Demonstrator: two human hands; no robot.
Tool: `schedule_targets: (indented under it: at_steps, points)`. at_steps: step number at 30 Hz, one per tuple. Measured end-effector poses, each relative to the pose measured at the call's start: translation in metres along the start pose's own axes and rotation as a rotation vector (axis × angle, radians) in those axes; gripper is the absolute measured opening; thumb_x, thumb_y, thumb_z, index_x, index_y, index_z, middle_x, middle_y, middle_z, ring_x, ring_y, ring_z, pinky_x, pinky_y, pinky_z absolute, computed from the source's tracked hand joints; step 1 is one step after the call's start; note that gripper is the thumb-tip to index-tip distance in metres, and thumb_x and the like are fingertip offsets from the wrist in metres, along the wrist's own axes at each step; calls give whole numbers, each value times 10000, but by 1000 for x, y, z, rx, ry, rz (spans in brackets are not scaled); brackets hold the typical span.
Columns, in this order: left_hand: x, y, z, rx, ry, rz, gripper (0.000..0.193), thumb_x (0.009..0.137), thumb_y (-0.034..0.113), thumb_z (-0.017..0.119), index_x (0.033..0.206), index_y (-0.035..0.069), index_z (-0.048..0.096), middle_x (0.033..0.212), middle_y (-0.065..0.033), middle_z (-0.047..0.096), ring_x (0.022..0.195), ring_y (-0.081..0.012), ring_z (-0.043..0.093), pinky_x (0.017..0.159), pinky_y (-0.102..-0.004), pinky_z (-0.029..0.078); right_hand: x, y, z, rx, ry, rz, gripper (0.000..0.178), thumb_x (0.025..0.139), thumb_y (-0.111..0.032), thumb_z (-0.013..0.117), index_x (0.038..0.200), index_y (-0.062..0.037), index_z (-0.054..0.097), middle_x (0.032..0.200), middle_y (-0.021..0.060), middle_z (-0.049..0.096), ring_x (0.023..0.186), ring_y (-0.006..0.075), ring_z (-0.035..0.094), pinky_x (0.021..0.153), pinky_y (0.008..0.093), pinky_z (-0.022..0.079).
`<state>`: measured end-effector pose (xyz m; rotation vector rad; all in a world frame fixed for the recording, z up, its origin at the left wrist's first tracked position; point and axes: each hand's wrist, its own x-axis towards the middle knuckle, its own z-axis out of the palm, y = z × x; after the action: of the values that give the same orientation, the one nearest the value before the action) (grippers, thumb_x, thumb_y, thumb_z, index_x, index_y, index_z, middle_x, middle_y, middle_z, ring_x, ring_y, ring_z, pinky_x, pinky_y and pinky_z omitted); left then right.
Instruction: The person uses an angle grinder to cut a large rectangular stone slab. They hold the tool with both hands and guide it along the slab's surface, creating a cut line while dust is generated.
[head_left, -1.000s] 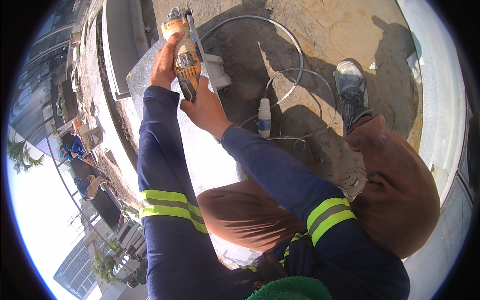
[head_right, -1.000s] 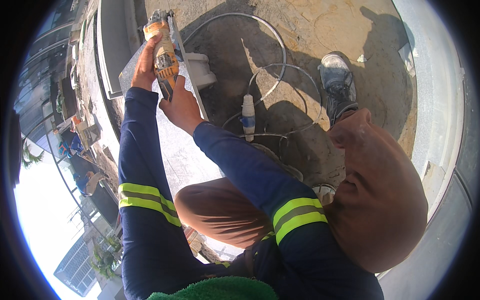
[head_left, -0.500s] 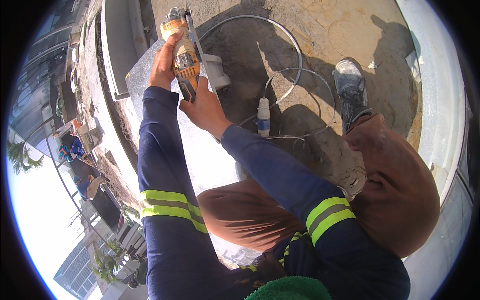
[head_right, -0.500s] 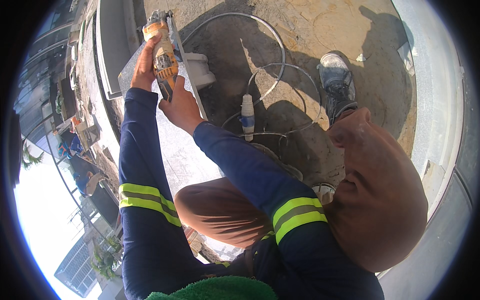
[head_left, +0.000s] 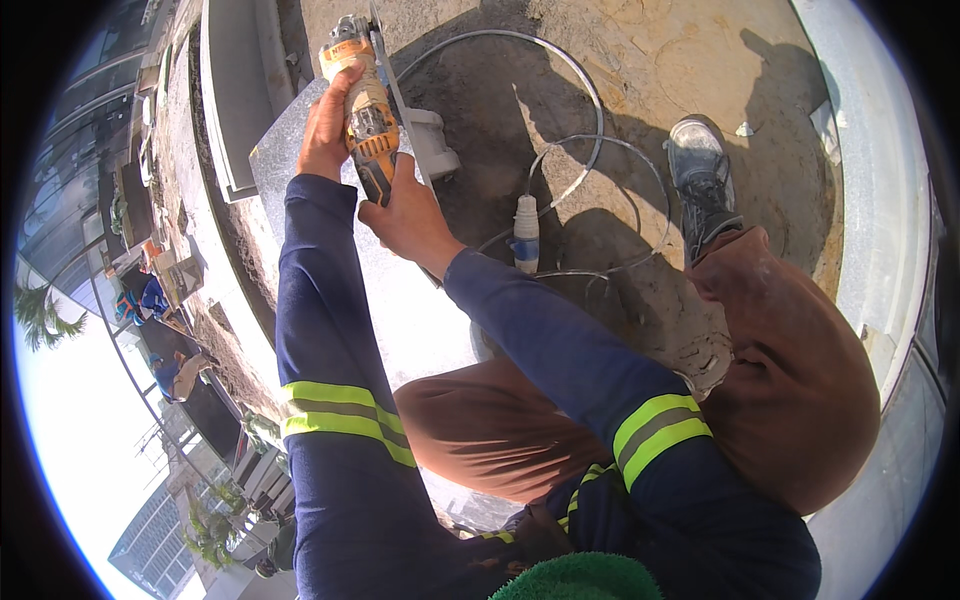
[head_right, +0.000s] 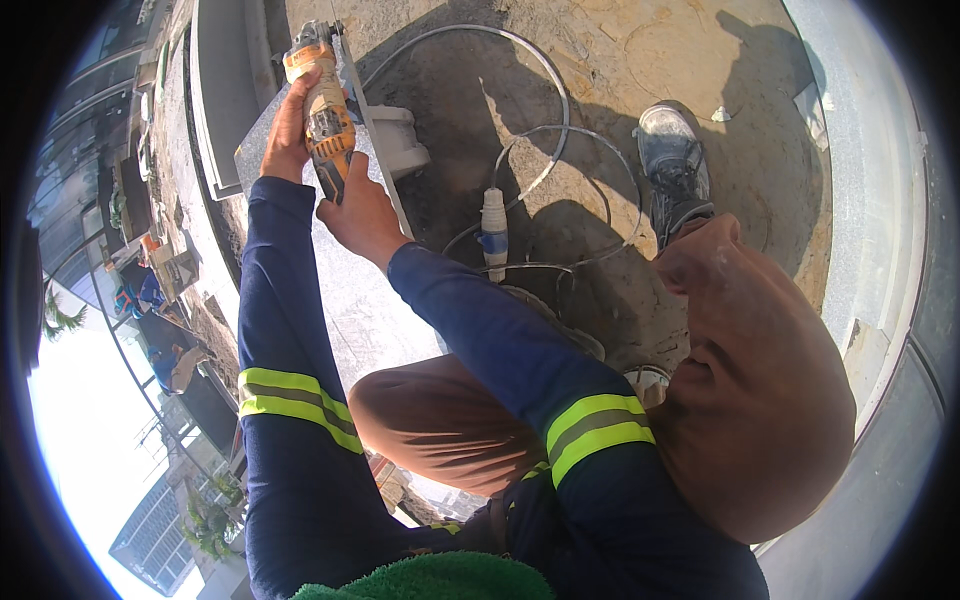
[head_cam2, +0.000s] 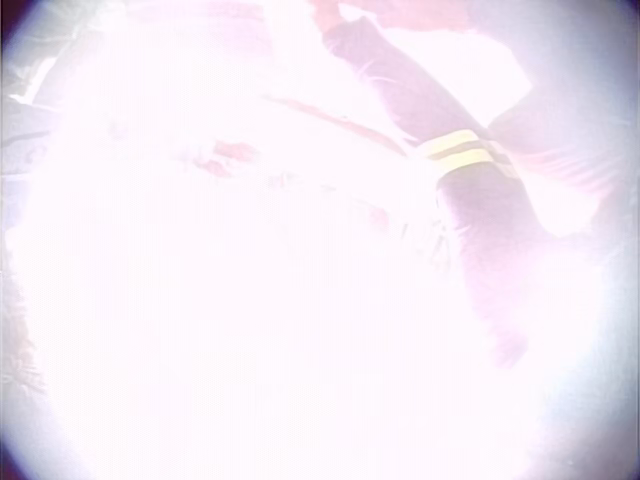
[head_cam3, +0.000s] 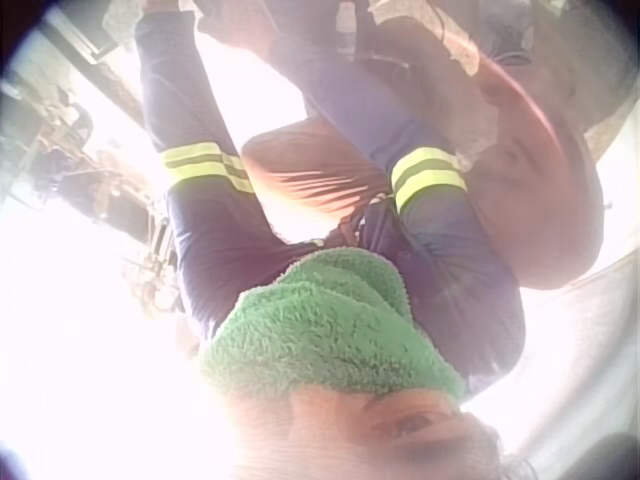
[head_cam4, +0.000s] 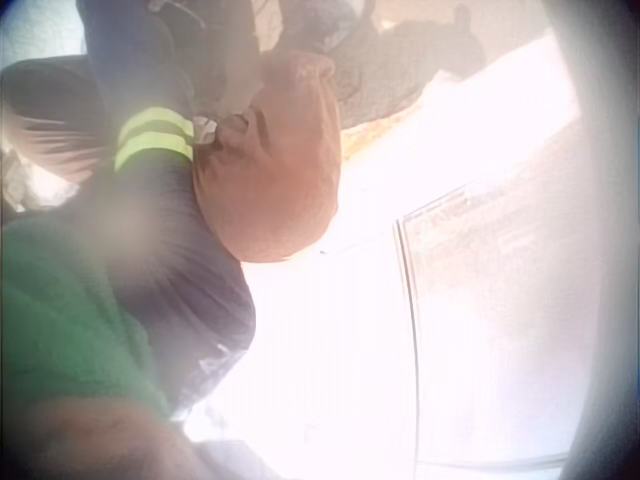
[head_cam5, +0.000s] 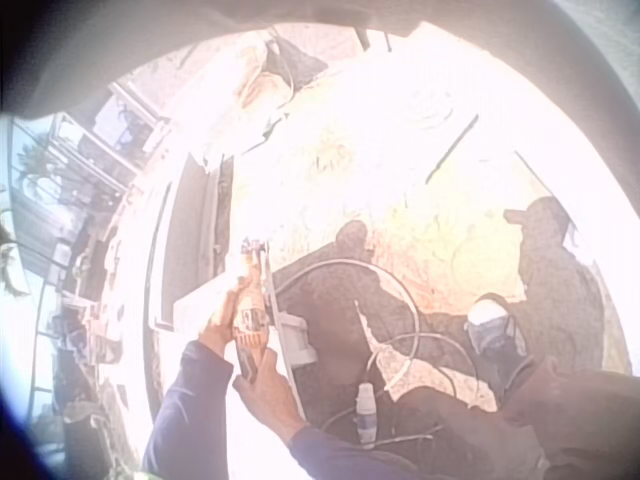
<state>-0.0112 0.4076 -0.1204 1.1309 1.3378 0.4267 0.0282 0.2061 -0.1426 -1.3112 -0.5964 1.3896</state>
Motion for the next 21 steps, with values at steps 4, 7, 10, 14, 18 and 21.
schedule_targets:
  at_steps: [4, 7, 10, 14, 18, 21]
  points:
    - [0, 1, 2, 4, -11, -4, 715, 873, 434, 838, 1310, -85, 611, 1052, -177, 743, 872, -246, 747, 777, -387, 629, -1, -2, -2, 21, -18, 15, 547, 887, -128, 676, 1262, 27, 309, 773, 208, 655, 562, 283, 689, 491, 399, 551]
    - [1, -1, 0, -13, -6, 10, 712, 875, 433, 837, 1308, -86, 612, 1051, -174, 741, 873, -245, 746, 775, -385, 628, 0, -1, -1, 33, -36, 24, 550, 889, -125, 672, 1266, 23, 299, 759, 193, 647, 538, 266, 673, 467, 390, 541]
    - [2, -3, -1, -12, 0, 7, 710, 876, 431, 837, 1307, -87, 612, 1056, -173, 739, 878, -244, 745, 777, -382, 627, -1, 0, -1, 40, -30, 5, 551, 889, -123, 672, 1264, 20, 293, 753, 182, 641, 531, 250, 665, 456, 380, 538]
    - [5, -3, -3, -9, -14, 0, 714, 875, 430, 839, 1313, -86, 612, 1064, -170, 736, 880, -243, 742, 779, -381, 625, -1, -2, -5, 74, -56, 20, 566, 889, -121, 672, 1274, 26, 284, 761, 172, 633, 525, 233, 655, 444, 366, 538]
    - [11, -4, -6, -22, 5, -6, 701, 877, 422, 839, 1315, -79, 617, 1077, -158, 734, 892, -242, 739, 784, -384, 623, -3, -12, -12, 147, -83, 67, 542, 862, -137, 679, 1232, 19, 314, 839, 277, 661, 607, 353, 704, 539, 448, 582]
    - [12, -3, -6, -25, 1, -3, 689, 880, 413, 840, 1317, -72, 623, 1086, -150, 732, 901, -238, 736, 790, -384, 621, -5, -23, -19, 188, -122, 105, 587, 873, -126, 670, 1278, 35, 278, 818, 224, 643, 569, 285, 676, 491, 401, 565]
